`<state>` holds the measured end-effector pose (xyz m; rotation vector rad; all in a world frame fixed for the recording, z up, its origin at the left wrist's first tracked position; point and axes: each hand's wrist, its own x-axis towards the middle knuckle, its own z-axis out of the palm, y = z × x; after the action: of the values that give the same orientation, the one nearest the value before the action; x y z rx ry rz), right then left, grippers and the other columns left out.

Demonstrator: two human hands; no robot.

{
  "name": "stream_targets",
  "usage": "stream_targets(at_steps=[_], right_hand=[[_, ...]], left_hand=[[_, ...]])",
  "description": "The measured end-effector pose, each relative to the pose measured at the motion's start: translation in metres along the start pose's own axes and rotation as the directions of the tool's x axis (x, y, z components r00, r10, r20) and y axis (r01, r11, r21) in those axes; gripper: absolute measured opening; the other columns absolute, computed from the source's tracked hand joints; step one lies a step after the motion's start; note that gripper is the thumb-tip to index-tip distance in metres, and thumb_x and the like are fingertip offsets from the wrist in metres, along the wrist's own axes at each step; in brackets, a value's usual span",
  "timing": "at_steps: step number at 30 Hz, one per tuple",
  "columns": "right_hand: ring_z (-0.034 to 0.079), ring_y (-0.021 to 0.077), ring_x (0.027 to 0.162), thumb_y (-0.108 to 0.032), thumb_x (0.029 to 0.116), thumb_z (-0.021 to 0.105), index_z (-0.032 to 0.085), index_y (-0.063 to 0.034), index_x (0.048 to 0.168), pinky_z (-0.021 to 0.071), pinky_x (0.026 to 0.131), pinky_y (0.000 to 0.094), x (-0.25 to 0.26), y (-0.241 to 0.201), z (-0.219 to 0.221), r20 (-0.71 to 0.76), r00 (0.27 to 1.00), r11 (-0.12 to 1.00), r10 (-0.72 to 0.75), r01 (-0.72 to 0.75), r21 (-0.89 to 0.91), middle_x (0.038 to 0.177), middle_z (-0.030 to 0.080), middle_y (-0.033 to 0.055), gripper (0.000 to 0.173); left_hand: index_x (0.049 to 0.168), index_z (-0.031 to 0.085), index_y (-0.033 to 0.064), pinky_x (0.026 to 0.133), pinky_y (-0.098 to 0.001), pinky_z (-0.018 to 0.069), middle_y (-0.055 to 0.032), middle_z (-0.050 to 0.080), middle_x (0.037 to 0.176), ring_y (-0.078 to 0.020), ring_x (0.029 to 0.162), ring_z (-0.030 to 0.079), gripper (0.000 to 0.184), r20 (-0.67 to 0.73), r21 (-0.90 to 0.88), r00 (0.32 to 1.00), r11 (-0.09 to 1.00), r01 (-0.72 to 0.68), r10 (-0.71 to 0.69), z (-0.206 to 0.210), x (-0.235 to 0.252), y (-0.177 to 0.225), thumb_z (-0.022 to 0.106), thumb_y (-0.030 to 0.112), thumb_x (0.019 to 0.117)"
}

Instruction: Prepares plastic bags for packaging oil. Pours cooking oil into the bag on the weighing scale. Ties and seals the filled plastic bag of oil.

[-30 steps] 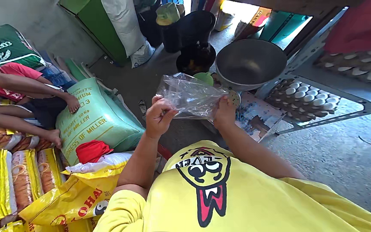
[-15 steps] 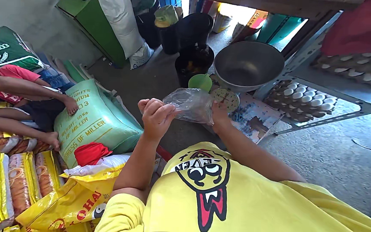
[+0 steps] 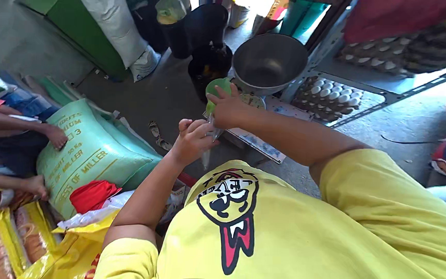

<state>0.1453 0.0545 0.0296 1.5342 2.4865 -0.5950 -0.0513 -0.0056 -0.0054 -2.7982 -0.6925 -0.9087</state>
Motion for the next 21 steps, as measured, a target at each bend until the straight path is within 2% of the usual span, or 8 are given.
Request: stream_targets(at_steps=[2,5,7,9,11,13,16,21], right_hand=[[0.035,0.0499,0.146,-0.031,0.094,0.069,0.075,0.0023,0.109,0.0211,0.112,0.0785,0.009,0.011,0.011,-0.033,0.994,0.995,0.1,-0.1,-0.013,0.151,0.049,0.0258,0.037],[0.063,0.0483,0.111,-0.016,0.0954,0.067,0.069,0.0075,0.099,0.0507,0.086,0.069,-0.005,0.014,-0.006,0.01,0.979,0.977,0.204,-0.204,0.059,0.114,0.066,0.0291,0.024],[0.064,0.0485,0.109,0.0,0.0926,0.063,0.069,0.0078,0.109,0.0547,0.083,0.0666,-0.017,0.019,-0.022,-0.082,0.962,0.959,0.26,-0.248,0.136,0.133,0.056,0.0304,0.019],[0.066,0.0473,0.107,0.007,0.0935,0.057,0.064,0.0047,0.127,0.0575,0.082,0.0631,-0.028,0.028,-0.045,-0.207,0.923,0.938,0.324,-0.286,0.195,0.162,0.032,0.0249,0.034],[0.07,0.0418,0.099,0.008,0.097,0.05,0.057,0.0012,0.139,0.0591,0.079,0.0569,-0.045,0.039,-0.067,-0.351,0.85,0.915,0.392,-0.324,0.239,0.17,0.017,0.018,0.043],[0.071,0.0347,0.089,0.006,0.0976,0.047,0.053,-0.0023,0.147,0.059,0.072,0.049,-0.056,0.058,-0.071,-0.564,0.709,0.906,0.424,-0.346,0.245,0.171,0.016,0.0155,0.05],[0.072,0.0306,0.076,0.002,0.0966,0.048,0.062,0.0012,0.136,0.0582,0.062,0.0442,-0.061,0.098,-0.047,-0.768,0.484,0.897,0.421,-0.351,0.27,0.169,0.022,0.0182,0.041],[0.071,0.0428,0.096,-0.015,0.1032,0.051,0.066,0.0028,0.129,0.0598,0.079,0.0565,-0.052,0.165,0.016,-0.322,0.674,0.728,0.664,-0.488,0.481,0.172,0.006,0.0196,0.034]], left_hand=[[0.084,0.072,0.0153,0.109,-0.0496,0.0351,-0.0006,0.073,0.123,-0.0216,0.133,0.056,0.015,0.242,-0.024,0.97,1.0,0.006,0.0,0.009,0.001,-0.001,0.07,0.024,0.097],[0.095,0.074,0.0093,0.105,-0.0599,0.0388,-0.0068,0.076,0.106,-0.0318,0.129,0.059,0.013,0.482,-0.064,0.864,0.978,0.2,-0.145,0.012,0.021,-0.012,0.065,0.017,0.0995],[0.105,0.071,0.0071,0.105,-0.0629,0.0372,-0.0123,0.074,0.107,-0.0365,0.128,0.058,0.018,0.516,0.047,0.809,0.952,0.302,-0.282,0.007,0.047,-0.021,0.06,0.022,0.1023],[0.124,0.066,0.0078,0.105,-0.0694,0.0352,-0.017,0.072,0.118,-0.0436,0.13,0.056,0.03,0.407,0.194,0.843,0.936,0.295,-0.351,0.002,0.08,-0.025,0.067,0.024,0.0985],[0.143,0.059,0.0126,0.109,-0.0813,0.0214,-0.017,0.064,0.139,-0.0514,0.143,0.04,0.05,0.339,0.318,0.858,0.905,0.282,-0.386,-0.002,0.116,-0.023,0.07,0.022,0.0957],[0.145,0.058,0.0125,0.107,-0.0864,0.0139,-0.0136,0.055,0.15,-0.0541,0.15,0.025,0.053,0.296,0.401,0.881,0.885,0.236,-0.369,0.006,0.148,-0.02,0.071,0.021,0.0942],[0.151,0.052,0.0121,0.109,-0.0848,0.0121,-0.0104,0.046,0.159,-0.0513,0.154,0.016,0.059,0.31,0.446,0.881,0.873,0.197,-0.357,0.034,0.187,-0.012,0.07,0.024,0.0953],[0.142,0.06,0.007,0.116,-0.0774,0.0124,-0.0133,0.042,0.161,-0.0462,0.155,0.017,0.047,0.487,0.363,0.825,0.926,0.106,-0.286,0.119,0.203,-0.013,0.069,0.014,0.0961]])
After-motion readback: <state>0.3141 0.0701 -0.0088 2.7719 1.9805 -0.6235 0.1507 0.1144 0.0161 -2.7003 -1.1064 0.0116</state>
